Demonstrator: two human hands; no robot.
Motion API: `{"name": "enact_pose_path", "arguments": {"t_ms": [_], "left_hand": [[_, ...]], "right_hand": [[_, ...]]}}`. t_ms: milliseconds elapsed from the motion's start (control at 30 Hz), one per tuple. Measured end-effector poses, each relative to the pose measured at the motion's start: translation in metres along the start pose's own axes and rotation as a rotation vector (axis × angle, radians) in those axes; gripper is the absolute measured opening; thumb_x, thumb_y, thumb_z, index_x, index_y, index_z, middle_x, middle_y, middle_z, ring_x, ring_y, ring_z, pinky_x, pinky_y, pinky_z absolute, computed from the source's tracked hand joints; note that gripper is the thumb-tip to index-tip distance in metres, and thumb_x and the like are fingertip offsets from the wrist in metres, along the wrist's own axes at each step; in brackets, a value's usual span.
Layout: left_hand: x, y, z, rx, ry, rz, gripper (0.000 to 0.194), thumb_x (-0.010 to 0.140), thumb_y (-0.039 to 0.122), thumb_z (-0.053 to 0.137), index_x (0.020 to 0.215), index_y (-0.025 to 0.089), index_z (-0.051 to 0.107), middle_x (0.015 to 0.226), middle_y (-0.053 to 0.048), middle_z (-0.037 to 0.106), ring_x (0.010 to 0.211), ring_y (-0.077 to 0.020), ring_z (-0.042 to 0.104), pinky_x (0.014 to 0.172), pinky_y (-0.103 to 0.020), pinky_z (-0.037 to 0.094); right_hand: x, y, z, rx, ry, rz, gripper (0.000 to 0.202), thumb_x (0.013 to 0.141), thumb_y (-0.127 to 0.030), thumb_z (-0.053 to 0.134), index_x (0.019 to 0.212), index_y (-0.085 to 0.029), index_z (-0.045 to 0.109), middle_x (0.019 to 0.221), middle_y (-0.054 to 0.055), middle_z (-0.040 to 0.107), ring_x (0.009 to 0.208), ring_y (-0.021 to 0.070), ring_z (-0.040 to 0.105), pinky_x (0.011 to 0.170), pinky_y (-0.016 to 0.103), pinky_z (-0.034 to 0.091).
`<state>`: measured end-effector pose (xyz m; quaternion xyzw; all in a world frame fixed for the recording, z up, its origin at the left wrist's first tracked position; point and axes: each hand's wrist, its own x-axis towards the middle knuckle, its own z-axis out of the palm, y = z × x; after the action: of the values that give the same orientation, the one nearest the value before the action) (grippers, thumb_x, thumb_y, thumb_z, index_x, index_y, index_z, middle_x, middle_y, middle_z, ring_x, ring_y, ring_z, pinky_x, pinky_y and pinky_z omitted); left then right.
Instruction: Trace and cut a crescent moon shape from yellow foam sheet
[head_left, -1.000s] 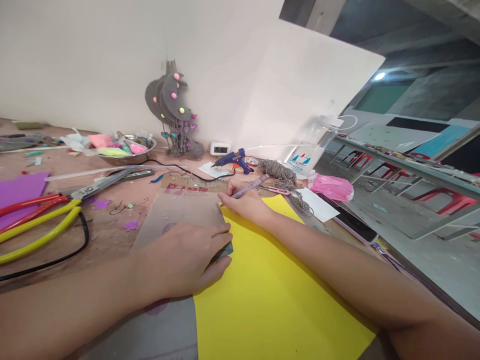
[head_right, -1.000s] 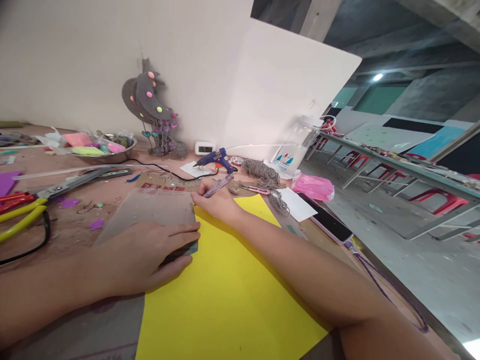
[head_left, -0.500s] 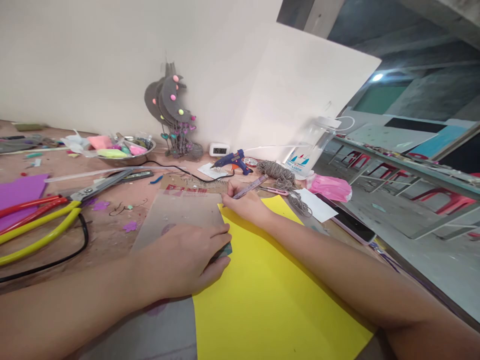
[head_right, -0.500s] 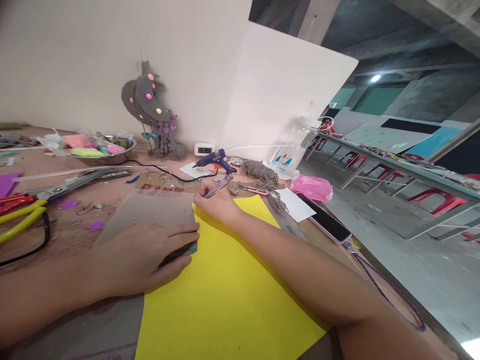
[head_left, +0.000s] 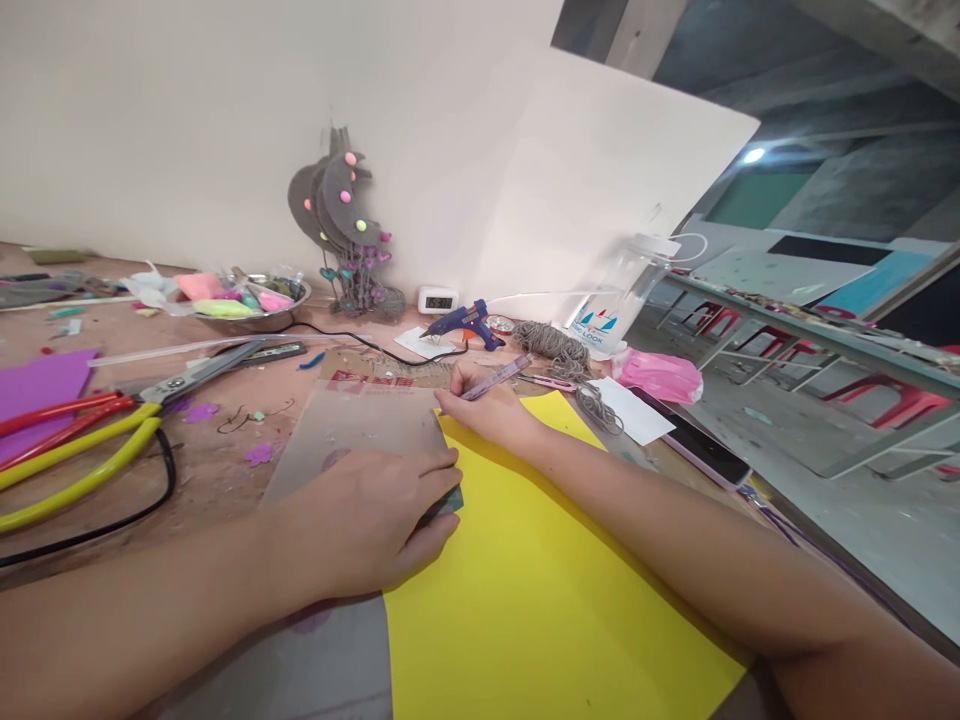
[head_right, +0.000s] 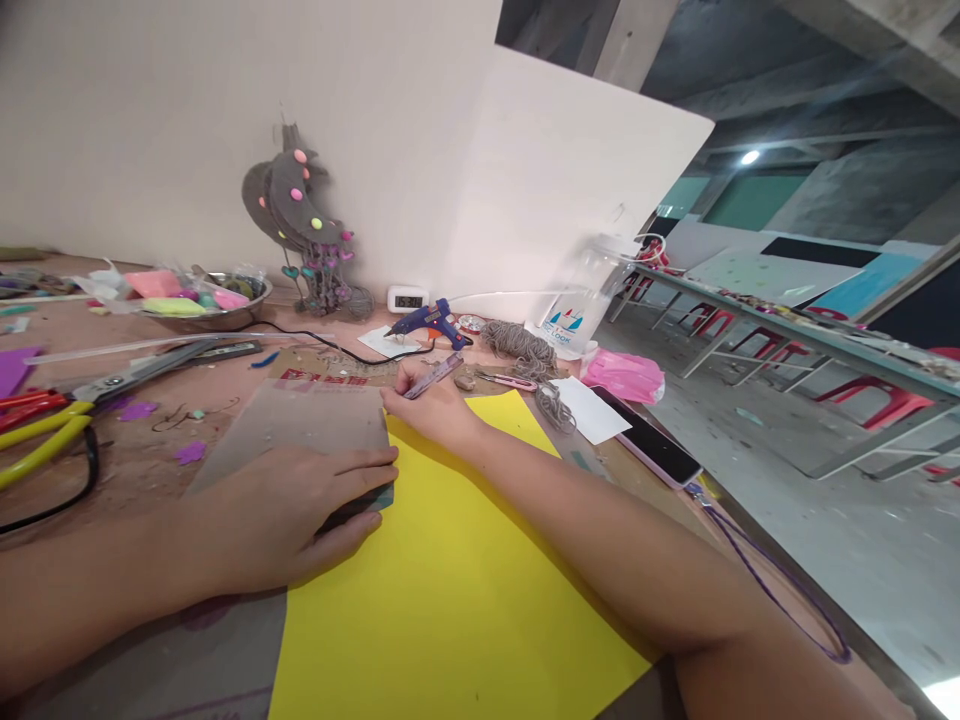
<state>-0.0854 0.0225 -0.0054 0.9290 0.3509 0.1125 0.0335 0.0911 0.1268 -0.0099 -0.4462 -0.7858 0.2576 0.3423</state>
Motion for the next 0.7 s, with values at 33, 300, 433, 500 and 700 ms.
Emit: {"name": "enact_pose_path", "arguments": {"t_ms": [33, 300, 433, 500, 700], "left_hand": [[-0.0001, -0.0001, 0.0, 0.0, -0.003, 0.001, 0.035, 0.095, 0.034, 0.042, 0.119, 0.02, 0.063, 0.128, -0.007, 0.065, 0.093, -0.0254, 0.07, 0.076, -0.038, 0.058], [-0.0007, -0.0002, 0.001, -0.008, 0.03, 0.009, 0.034, 0.095, 0.032, 0.043, 0.119, 0.02, 0.063, 0.129, -0.009, 0.064, 0.094, -0.0251, 0.07, 0.078, -0.037, 0.059], [-0.0001, 0.0008, -0.0003, 0.0, 0.007, -0.004, 0.035, 0.095, 0.033, 0.041, 0.119, 0.02, 0.063, 0.131, -0.009, 0.063, 0.096, -0.0283, 0.07, 0.075, -0.042, 0.06], [0.0004, 0.0013, -0.0011, -0.002, -0.001, -0.007, 0.035, 0.095, 0.032, 0.041, 0.119, 0.02, 0.063, 0.13, -0.009, 0.063, 0.097, -0.0289, 0.069, 0.076, -0.044, 0.06], [0.0007, 0.002, -0.0023, -0.011, -0.006, -0.008, 0.036, 0.095, 0.033, 0.041, 0.12, 0.019, 0.063, 0.13, -0.009, 0.063, 0.102, -0.03, 0.068, 0.077, -0.045, 0.06]], "right_hand": [[0.0001, -0.0003, -0.0002, -0.013, 0.009, -0.003, 0.024, 0.075, -0.03, 0.056, 0.063, -0.021, 0.037, 0.059, -0.006, 0.039, 0.057, 0.0104, 0.037, 0.056, 0.025, 0.029], [0.0006, 0.0004, 0.0003, -0.049, 0.057, 0.018, 0.02, 0.07, -0.022, 0.052, 0.061, -0.022, 0.034, 0.058, -0.006, 0.037, 0.057, 0.0105, 0.036, 0.055, 0.026, 0.028], [0.0012, 0.0025, -0.0003, -0.046, 0.074, 0.007, 0.019, 0.068, -0.021, 0.051, 0.061, -0.022, 0.033, 0.058, -0.006, 0.036, 0.056, 0.0106, 0.035, 0.055, 0.026, 0.027], [0.0008, 0.003, -0.0002, -0.039, 0.075, 0.005, 0.02, 0.067, -0.019, 0.051, 0.06, -0.022, 0.033, 0.058, -0.006, 0.036, 0.057, 0.0107, 0.035, 0.056, 0.026, 0.028], [-0.0003, -0.0019, -0.0046, 0.008, 0.107, -0.01, 0.022, 0.069, -0.019, 0.053, 0.06, -0.022, 0.033, 0.057, -0.006, 0.037, 0.056, 0.0108, 0.036, 0.055, 0.026, 0.028]]}}
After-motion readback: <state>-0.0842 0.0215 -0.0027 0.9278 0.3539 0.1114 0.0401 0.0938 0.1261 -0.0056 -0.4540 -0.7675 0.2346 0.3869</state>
